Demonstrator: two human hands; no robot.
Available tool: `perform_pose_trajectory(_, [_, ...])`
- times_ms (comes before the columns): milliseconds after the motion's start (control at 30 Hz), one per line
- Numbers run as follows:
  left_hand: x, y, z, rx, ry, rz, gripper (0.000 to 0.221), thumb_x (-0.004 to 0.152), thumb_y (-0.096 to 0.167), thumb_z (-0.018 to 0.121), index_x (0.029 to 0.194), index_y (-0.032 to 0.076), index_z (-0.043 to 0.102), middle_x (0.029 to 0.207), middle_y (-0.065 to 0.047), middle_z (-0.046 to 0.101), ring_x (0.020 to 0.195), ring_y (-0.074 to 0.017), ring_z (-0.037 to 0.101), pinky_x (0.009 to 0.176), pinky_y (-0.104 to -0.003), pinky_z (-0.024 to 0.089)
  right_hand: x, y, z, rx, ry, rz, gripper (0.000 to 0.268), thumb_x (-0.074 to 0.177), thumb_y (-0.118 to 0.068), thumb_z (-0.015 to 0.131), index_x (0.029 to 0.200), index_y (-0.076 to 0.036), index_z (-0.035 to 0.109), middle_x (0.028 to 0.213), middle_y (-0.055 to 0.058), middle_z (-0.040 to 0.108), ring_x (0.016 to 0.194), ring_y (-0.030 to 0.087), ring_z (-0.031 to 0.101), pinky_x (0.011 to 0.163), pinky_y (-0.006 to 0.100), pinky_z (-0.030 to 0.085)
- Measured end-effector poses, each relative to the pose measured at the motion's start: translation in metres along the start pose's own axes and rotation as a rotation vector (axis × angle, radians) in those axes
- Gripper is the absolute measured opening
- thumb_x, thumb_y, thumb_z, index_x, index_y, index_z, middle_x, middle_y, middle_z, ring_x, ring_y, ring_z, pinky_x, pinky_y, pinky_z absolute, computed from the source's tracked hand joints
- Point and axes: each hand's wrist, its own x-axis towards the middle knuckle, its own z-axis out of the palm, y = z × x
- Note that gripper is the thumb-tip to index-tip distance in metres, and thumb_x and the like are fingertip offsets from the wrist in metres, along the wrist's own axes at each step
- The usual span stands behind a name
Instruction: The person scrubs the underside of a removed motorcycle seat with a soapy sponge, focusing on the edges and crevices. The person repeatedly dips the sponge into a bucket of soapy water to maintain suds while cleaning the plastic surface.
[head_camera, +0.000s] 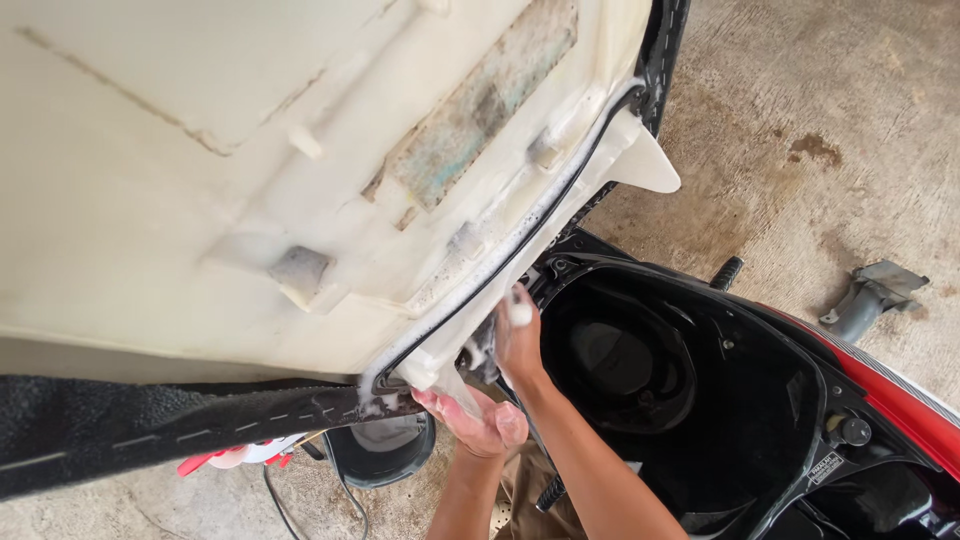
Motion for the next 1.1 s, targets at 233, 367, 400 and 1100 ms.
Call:
perform_pose_trajectory(233, [-0.015, 0.0, -0.009, -0.022, -0.041, -0.034, 0.073, 0.103, 0.029, 0.043, 0.167, 0.01, 0.014, 0.176, -0.007, 0.004, 0.165, -0.0296, 0.004, 0.133, -0.06, 0.014, 0.093, 0.003, -0.003, 1.25, 0.125, 0.393, 0.072, 0.091, -0.047, 0.056, 0.147, -0.005, 0.043, 0.123, 0.016, 0.067, 0.103, 0.031, 0.07, 0.087, 0.04, 0.056])
perform_pose_trajectory(367, [-0.008, 0.001, -0.003, -0.003, -0.027, -0.036, 0.075, 0.101, 0.03, 0.044, 0.166, 0.008, 0.014, 0.176, -0.009, 0.002, 0.163, -0.0294, 0.002, 0.131, -0.06, 0.011, 0.065, -0.021, -0.007, -0.504, 0.192, 0.309, 0.071, 0.089, -0.038, 0.073, 0.141, 0.0, 0.043, 0.119, 0.022, 0.07, 0.106, 0.032, 0.072, 0.094, 0.038, 0.055])
perform_pose_trajectory(400, [-0.005, 0.001, 0.0, -0.019, -0.02, -0.015, 0.075, 0.101, 0.029, 0.044, 0.166, 0.008, 0.014, 0.175, -0.009, 0.003, 0.163, -0.0297, 0.003, 0.131, -0.061, 0.014, 0.056, -0.024, -0.007, -0.543, 0.168, 0.275, 0.067, 0.086, -0.038, 0.073, 0.136, 0.0, 0.051, 0.117, 0.021, 0.073, 0.105, 0.032, 0.075, 0.093, 0.037, 0.057])
perform_pose_trajectory(1100, [0.002, -0.005, -0.005, 0.127, -0.028, 0.046, 0.07, 0.105, 0.031, 0.04, 0.165, 0.004, 0.015, 0.174, -0.01, 0.01, 0.163, -0.0264, 0.007, 0.132, -0.053, 0.007, 0.002, 0.02, -0.013, -0.561, -0.105, 0.116, 0.03, 0.095, -0.023, 0.066, 0.116, -0.002, 0.072, 0.105, 0.016, 0.075, 0.095, 0.025, 0.071, 0.082, 0.036, 0.055])
